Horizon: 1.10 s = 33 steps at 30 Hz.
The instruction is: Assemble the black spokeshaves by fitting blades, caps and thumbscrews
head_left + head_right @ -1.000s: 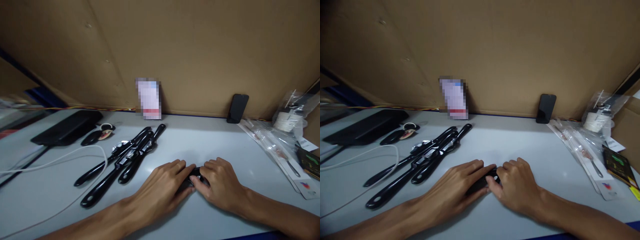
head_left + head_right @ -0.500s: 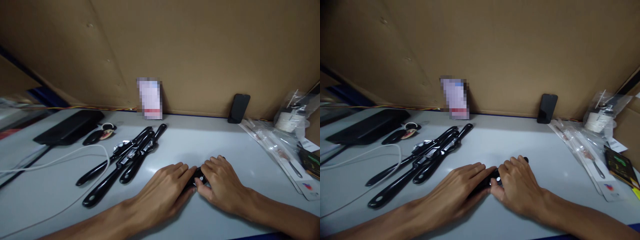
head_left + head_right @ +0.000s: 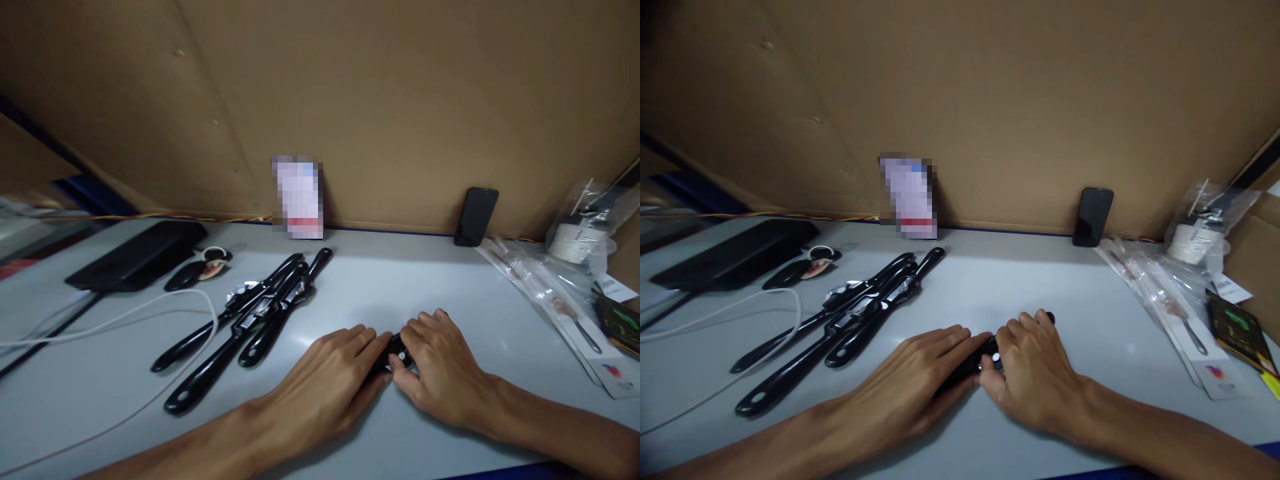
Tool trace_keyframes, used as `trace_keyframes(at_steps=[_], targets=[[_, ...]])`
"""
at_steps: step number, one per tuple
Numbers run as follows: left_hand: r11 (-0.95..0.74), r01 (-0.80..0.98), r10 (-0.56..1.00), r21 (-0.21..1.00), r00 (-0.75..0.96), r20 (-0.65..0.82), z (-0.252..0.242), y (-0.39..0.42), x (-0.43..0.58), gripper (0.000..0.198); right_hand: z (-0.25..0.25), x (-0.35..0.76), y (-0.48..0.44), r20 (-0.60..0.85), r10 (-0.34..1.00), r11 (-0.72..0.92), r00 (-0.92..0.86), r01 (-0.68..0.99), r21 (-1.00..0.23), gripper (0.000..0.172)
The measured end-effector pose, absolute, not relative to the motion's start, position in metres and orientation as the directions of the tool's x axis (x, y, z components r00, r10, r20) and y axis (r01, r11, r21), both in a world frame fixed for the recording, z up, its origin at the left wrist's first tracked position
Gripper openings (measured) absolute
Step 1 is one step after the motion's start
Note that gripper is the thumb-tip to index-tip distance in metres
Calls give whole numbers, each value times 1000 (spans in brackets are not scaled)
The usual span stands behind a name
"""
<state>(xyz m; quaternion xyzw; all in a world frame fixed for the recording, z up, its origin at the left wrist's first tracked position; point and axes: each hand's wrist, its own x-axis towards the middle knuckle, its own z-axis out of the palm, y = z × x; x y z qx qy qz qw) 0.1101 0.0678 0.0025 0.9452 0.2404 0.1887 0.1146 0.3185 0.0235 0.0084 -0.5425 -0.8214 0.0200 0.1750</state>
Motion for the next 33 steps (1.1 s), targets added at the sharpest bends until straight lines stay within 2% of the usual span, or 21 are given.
trace_keyframes(at_steps=[7, 15, 19, 21, 26, 28, 31, 33], targets=[[-853, 418, 501, 313, 824, 265, 8, 69, 112, 23, 18, 317, 21, 186, 918, 394, -350, 856, -335, 12], [-843, 435, 510, 316, 834, 212, 9, 75, 107, 25, 32, 338, 28, 69, 898, 397, -436, 730, -556, 15], [-837, 456, 526, 302, 823, 215, 4, 81, 103, 44, 22, 342, 36, 151, 952, 300, -267, 704, -644, 20], [-832, 461, 535, 308, 815, 224, 2, 84, 101, 48, 17, 342, 39, 230, 945, 328, -234, 706, -627, 18], [-825, 435, 539, 362, 798, 269, 2, 87, 99, 48, 13, 349, 47, 383, 874, 463, -300, 754, -466, 17], [-832, 420, 527, 363, 804, 275, 3, 89, 98, 49, 13, 354, 51, 415, 854, 488, -313, 758, -433, 22], [-827, 437, 534, 354, 808, 249, 4, 91, 97, 46, 9, 360, 57, 401, 843, 518, -358, 741, -427, 29], [-819, 450, 543, 356, 808, 227, 3, 93, 95, 46, 6, 364, 63, 380, 871, 474, -311, 732, -489, 22]])
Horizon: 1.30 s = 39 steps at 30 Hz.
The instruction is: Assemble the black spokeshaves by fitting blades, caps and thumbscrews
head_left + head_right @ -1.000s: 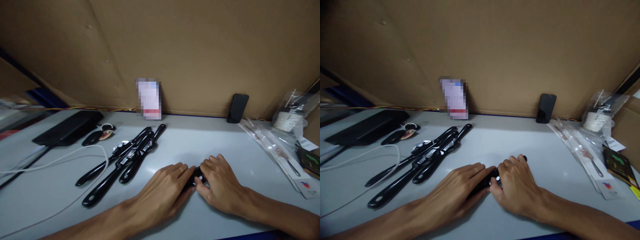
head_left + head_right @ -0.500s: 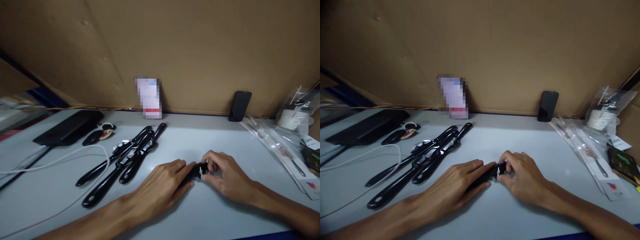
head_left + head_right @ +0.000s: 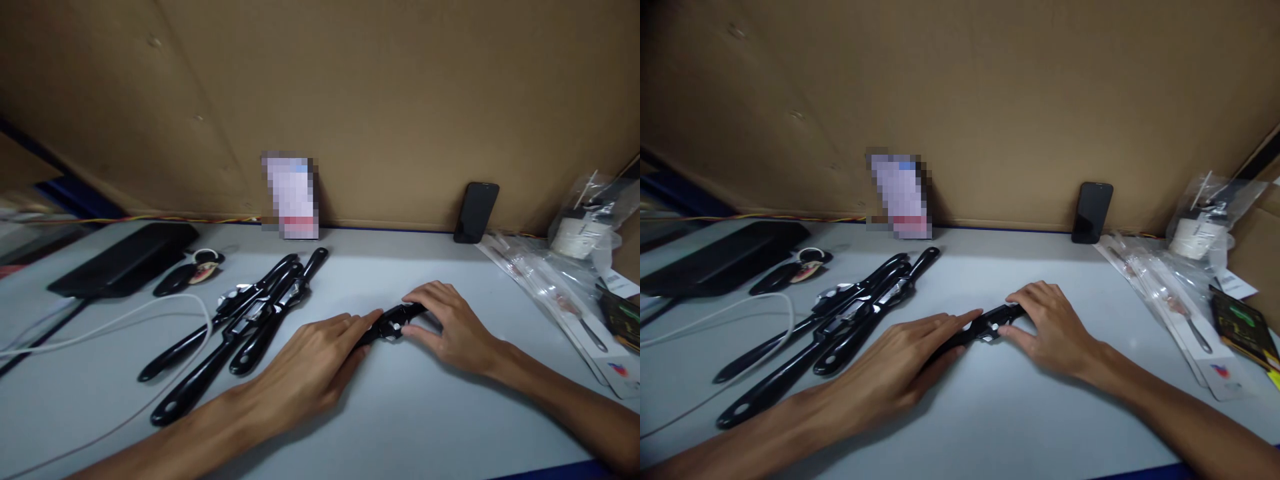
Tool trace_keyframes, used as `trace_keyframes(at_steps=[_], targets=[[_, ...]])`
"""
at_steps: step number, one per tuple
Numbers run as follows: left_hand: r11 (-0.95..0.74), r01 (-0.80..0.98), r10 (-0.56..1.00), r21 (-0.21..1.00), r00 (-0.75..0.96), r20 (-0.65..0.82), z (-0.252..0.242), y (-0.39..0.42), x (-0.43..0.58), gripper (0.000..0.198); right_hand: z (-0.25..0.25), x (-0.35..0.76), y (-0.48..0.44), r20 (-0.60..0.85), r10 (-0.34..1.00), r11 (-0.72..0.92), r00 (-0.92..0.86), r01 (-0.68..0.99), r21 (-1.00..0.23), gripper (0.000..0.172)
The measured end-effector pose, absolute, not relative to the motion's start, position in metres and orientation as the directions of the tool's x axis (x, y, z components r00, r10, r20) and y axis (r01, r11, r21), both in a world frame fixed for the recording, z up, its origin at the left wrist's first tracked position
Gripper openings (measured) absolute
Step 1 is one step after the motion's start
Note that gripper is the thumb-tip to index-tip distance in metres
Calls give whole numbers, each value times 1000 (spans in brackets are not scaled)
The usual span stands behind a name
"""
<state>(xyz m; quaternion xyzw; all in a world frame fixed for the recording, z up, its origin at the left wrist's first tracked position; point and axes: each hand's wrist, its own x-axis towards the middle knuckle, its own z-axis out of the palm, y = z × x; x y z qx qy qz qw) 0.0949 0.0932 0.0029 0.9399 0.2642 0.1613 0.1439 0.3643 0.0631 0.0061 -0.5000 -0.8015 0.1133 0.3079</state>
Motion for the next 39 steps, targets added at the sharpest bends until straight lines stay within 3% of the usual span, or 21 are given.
trace_keyframes(at_steps=[3, 5, 7, 11, 26, 35, 36, 39], targets=[[-817, 450, 544, 361, 809, 222, 1, 97, 91, 49, 4, 368, 70, 386, 916, 348, -109, 695, -629, 25], [-819, 446, 543, 362, 807, 233, 1, 98, 90, 49, 7, 369, 70, 431, 901, 353, -49, 663, -660, 20], [-819, 443, 544, 365, 803, 244, 1, 99, 89, 48, 11, 365, 64, 479, 871, 431, -107, 635, -641, 11], [-823, 430, 537, 372, 803, 259, 0, 98, 90, 47, 16, 352, 46, 466, 841, 535, -276, 559, -634, 20], [-821, 411, 547, 397, 766, 337, -5, 98, 89, 62, 12, 356, 57, 323, 889, 456, -325, 560, -691, 20], [-814, 408, 555, 413, 758, 344, -4, 98, 88, 67, 13, 356, 54, 327, 866, 499, -378, 632, -593, 15], [-814, 407, 554, 414, 757, 345, -4, 98, 88, 66, 14, 356, 54, 313, 863, 504, -397, 639, -581, 22], [-805, 405, 562, 432, 754, 339, -3, 99, 88, 64, 17, 358, 54, 236, 853, 513, -465, 666, -542, 81]])
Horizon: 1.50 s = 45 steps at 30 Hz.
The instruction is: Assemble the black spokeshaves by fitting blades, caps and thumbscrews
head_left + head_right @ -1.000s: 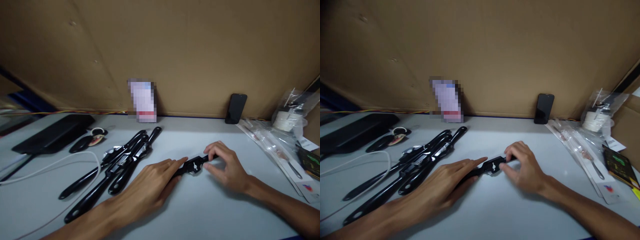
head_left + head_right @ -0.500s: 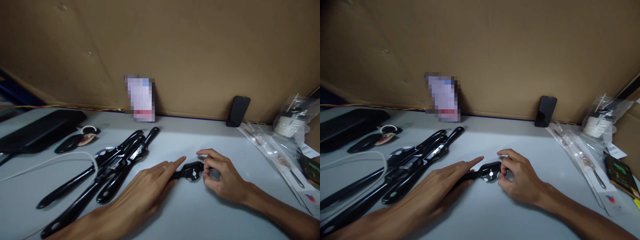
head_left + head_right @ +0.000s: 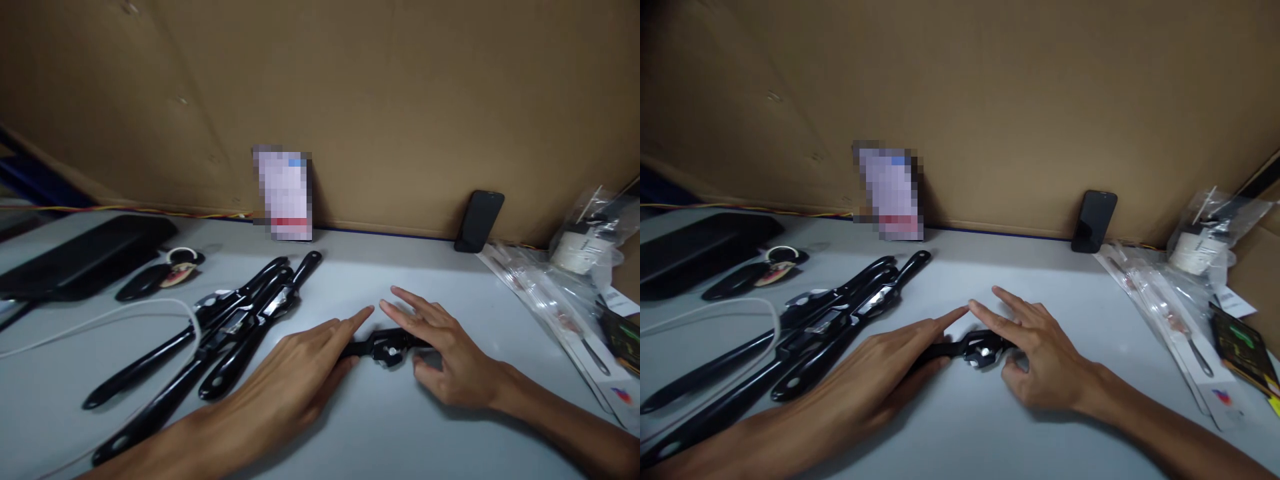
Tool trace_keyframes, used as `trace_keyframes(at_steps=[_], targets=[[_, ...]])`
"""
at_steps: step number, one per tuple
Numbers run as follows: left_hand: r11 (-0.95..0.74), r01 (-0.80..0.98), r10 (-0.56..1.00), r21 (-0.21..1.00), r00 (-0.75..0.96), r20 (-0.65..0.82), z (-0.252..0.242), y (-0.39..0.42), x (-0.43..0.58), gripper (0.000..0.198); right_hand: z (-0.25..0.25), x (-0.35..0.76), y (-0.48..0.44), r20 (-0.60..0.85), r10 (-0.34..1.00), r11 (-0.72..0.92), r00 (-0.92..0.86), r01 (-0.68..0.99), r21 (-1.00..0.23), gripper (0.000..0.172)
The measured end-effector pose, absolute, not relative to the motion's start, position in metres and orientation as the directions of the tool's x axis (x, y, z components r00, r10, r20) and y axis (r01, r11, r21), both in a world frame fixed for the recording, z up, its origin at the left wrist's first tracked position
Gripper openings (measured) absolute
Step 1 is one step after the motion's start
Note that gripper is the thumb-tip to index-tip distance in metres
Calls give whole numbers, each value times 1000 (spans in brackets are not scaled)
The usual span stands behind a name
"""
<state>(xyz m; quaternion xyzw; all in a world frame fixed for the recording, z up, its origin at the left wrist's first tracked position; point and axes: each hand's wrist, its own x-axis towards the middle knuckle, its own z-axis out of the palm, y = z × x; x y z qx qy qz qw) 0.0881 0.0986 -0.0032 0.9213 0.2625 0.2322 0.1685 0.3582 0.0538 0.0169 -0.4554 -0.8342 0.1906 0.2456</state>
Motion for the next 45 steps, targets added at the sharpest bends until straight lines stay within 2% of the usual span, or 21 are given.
trace_keyframes(at_steps=[2, 4, 6, 7, 10, 11, 13, 18, 23, 29, 36, 43, 44, 45], targets=[[-800, 409, 568, 439, 752, 335, -3, 99, 89, 64, 18, 359, 54, 216, 845, 519, -489, 655, -550, 100], [-794, 419, 577, 440, 747, 330, -3, 98, 89, 63, 18, 360, 55, 234, 837, 530, -495, 624, -574, 102], [-793, 422, 579, 440, 746, 327, -3, 98, 89, 62, 18, 359, 55, 262, 842, 526, -471, 613, -590, 94], [-791, 424, 580, 441, 748, 323, -3, 98, 89, 62, 18, 359, 55, 275, 854, 511, -442, 616, -600, 83], [-792, 427, 578, 437, 755, 309, -4, 98, 87, 63, 16, 355, 51, 353, 883, 469, -310, 626, -623, 21], [-792, 429, 578, 434, 756, 308, -4, 98, 87, 64, 16, 353, 48, 380, 884, 462, -271, 627, -627, 6], [-795, 429, 576, 430, 756, 310, -5, 98, 87, 65, 16, 349, 43, 431, 870, 477, -238, 628, -615, 17], [-806, 415, 564, 422, 754, 337, -6, 98, 88, 63, 16, 339, 36, 496, 824, 544, -274, 626, -559, 18], [-810, 412, 560, 418, 754, 343, -5, 98, 89, 62, 16, 340, 41, 437, 869, 481, -230, 592, -646, 22], [-810, 418, 560, 410, 759, 332, -2, 99, 90, 60, 15, 342, 42, 434, 880, 459, -192, 577, -676, 21], [-813, 415, 558, 408, 755, 344, -3, 99, 88, 58, 10, 343, 38, 516, 817, 566, -258, 532, -630, 21], [-811, 423, 563, 405, 754, 338, -3, 98, 88, 57, 7, 346, 36, 419, 866, 494, -272, 593, -636, 18], [-812, 421, 561, 405, 755, 340, -3, 98, 87, 58, 6, 346, 36, 404, 870, 488, -282, 612, -623, 30], [-811, 421, 561, 406, 755, 338, -2, 98, 87, 58, 5, 347, 36, 388, 874, 481, -293, 632, -608, 51]])
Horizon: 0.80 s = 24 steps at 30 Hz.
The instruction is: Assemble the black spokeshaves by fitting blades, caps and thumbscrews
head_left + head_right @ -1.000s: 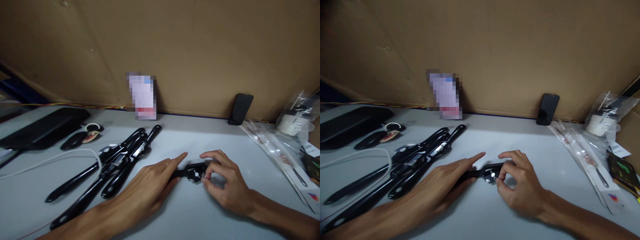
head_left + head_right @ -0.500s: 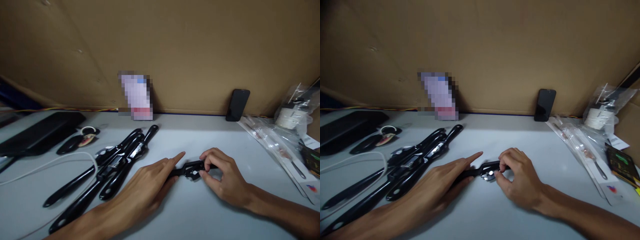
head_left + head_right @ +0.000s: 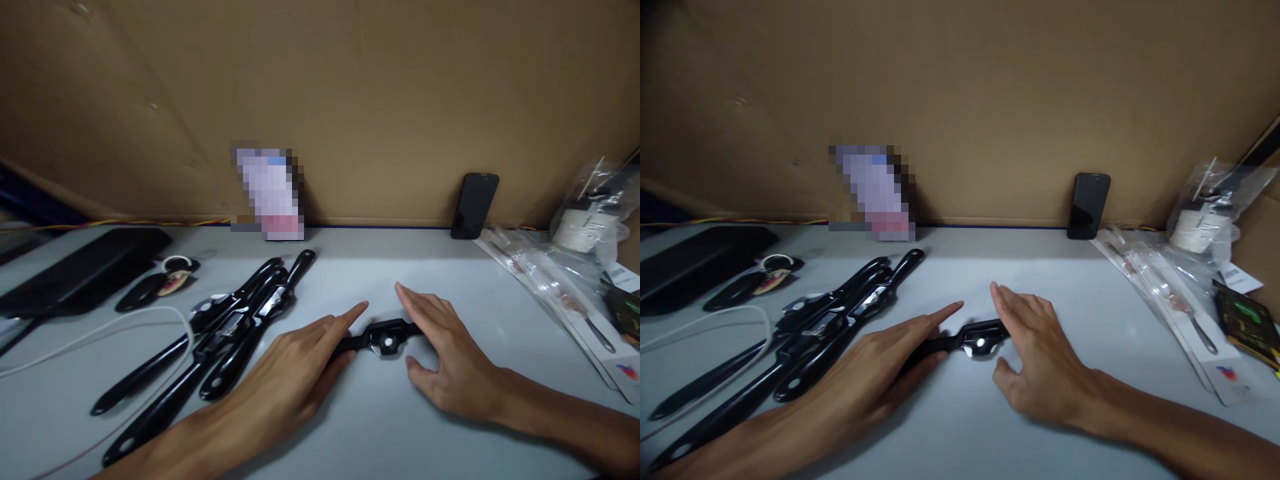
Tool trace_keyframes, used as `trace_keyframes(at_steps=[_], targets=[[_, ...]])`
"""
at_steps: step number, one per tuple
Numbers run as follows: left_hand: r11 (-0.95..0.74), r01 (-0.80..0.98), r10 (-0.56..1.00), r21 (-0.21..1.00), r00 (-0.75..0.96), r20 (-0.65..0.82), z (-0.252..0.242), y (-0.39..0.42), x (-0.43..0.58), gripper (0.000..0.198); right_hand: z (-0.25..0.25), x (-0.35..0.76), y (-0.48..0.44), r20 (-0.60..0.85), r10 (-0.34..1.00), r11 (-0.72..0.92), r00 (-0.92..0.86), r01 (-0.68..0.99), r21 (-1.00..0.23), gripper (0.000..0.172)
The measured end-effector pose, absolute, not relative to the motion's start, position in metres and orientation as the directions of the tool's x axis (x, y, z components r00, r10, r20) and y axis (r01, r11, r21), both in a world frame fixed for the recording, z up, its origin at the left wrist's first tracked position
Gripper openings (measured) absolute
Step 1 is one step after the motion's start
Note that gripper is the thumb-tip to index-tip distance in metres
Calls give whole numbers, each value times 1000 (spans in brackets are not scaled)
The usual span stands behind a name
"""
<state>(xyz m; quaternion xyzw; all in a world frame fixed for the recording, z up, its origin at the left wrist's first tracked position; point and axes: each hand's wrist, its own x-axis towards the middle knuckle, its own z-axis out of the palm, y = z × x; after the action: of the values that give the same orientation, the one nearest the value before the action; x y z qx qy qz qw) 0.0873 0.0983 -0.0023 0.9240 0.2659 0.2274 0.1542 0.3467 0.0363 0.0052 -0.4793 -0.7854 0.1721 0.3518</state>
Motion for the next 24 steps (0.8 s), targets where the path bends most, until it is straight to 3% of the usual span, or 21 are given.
trace_keyframes(at_steps=[2, 3, 6, 10, 13, 15, 20, 22, 24], targets=[[-809, 424, 564, 407, 754, 335, -2, 98, 87, 58, 3, 348, 36, 355, 879, 475, -318, 662, -580, 90], [-808, 425, 565, 408, 755, 332, -2, 99, 87, 59, 1, 349, 37, 341, 880, 473, -329, 671, -572, 100], [-811, 422, 561, 406, 758, 333, -2, 99, 87, 59, -1, 350, 37, 318, 881, 473, -351, 686, -553, 105], [-816, 416, 556, 402, 755, 346, -3, 99, 88, 59, 3, 349, 36, 353, 867, 494, -351, 695, -522, 84], [-814, 412, 557, 409, 753, 350, -3, 99, 89, 58, 8, 346, 37, 396, 851, 511, -346, 722, -467, 44], [-813, 420, 560, 404, 756, 341, -3, 99, 89, 58, 11, 344, 39, 423, 817, 549, -391, 753, -363, 24], [-814, 439, 560, 380, 765, 317, -4, 100, 88, 58, 10, 346, 49, 538, 636, 700, -553, 707, -101, 14], [-816, 436, 557, 381, 770, 312, -4, 100, 87, 58, 8, 350, 54, 559, 594, 750, -579, 650, -123, 14], [-813, 436, 558, 386, 774, 301, -3, 101, 87, 59, 7, 353, 57, 546, 623, 756, -560, 611, -235, 11]])
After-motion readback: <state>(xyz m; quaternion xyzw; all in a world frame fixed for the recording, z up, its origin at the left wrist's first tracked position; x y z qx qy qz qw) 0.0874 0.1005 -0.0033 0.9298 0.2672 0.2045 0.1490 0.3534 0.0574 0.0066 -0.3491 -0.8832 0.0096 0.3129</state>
